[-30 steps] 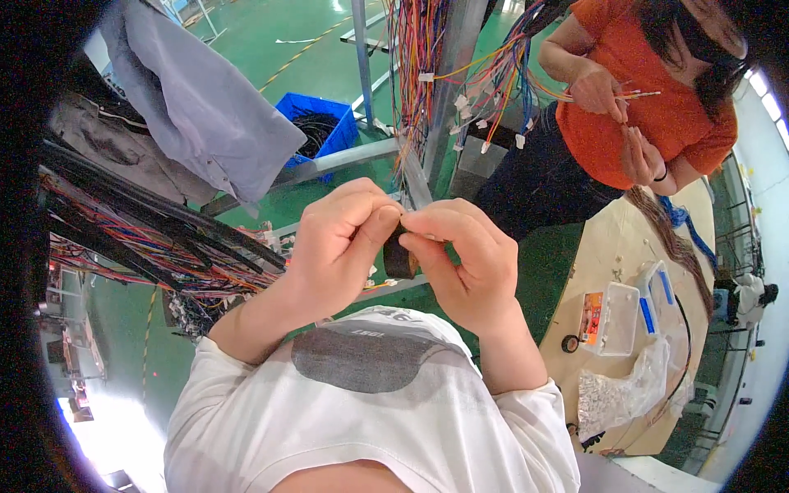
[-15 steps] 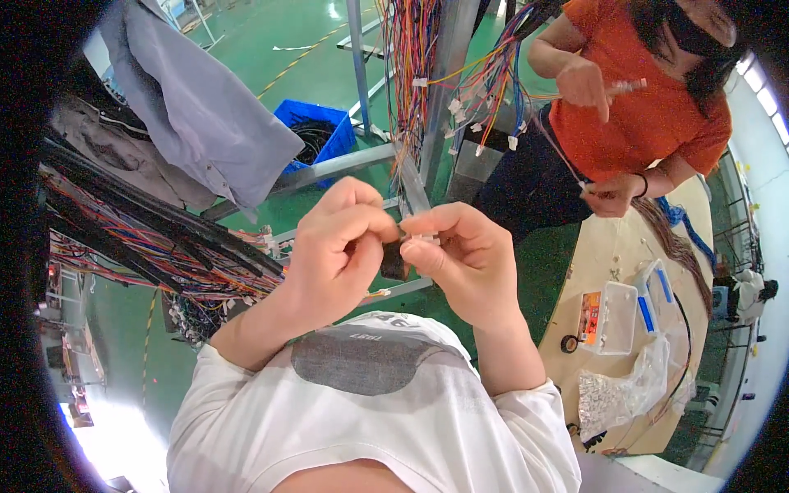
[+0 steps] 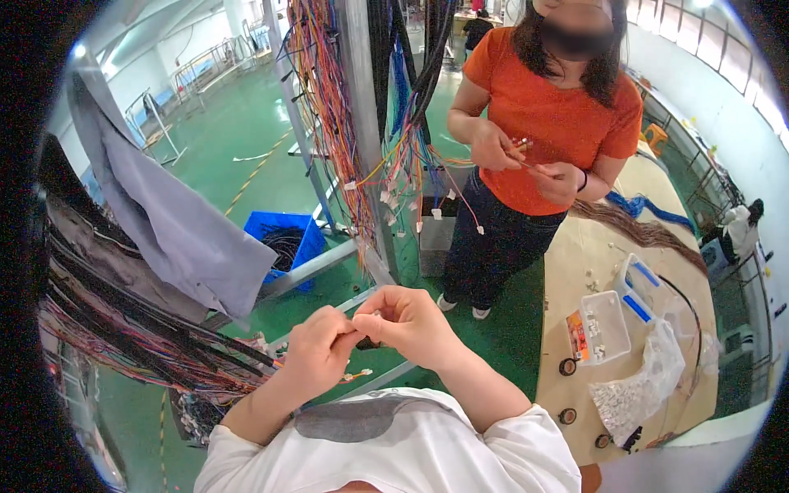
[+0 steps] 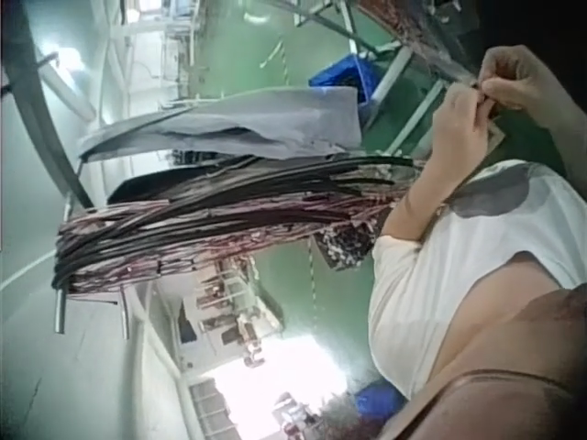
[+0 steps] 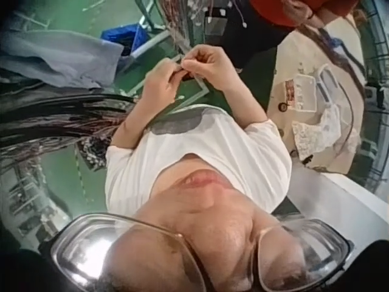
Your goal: The recorder is wrapping electrical wire bundles with black tape at a wire harness assembly station.
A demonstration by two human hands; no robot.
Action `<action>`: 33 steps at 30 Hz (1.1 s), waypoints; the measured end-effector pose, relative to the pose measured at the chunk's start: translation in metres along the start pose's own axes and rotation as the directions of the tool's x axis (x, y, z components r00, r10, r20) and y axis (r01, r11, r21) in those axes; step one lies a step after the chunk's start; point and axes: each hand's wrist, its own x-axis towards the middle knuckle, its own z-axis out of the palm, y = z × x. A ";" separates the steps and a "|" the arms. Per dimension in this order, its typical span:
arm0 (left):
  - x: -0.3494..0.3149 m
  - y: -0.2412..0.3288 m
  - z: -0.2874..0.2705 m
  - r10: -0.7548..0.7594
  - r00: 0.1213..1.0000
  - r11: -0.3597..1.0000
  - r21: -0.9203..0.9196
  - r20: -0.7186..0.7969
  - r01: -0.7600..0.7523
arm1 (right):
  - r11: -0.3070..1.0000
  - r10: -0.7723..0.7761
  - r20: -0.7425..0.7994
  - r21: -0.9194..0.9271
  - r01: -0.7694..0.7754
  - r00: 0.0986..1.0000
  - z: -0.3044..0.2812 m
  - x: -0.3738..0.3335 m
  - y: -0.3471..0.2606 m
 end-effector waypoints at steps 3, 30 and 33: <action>-0.003 -0.007 0.003 0.098 0.994 0.987 0.121 0.041 -0.103 | 1.000 0.011 -0.038 -0.013 -0.012 0.999 0.003 0.001 0.006; 0.014 0.003 -0.014 -0.486 0.557 -0.254 -0.719 0.673 0.647 | 0.915 -0.291 0.022 -0.286 0.285 0.956 0.016 -0.007 -0.005; 0.009 0.006 -0.017 -0.507 0.558 -0.249 -0.732 0.657 0.634 | 0.933 -0.290 0.070 -0.201 0.299 0.954 0.013 -0.008 -0.004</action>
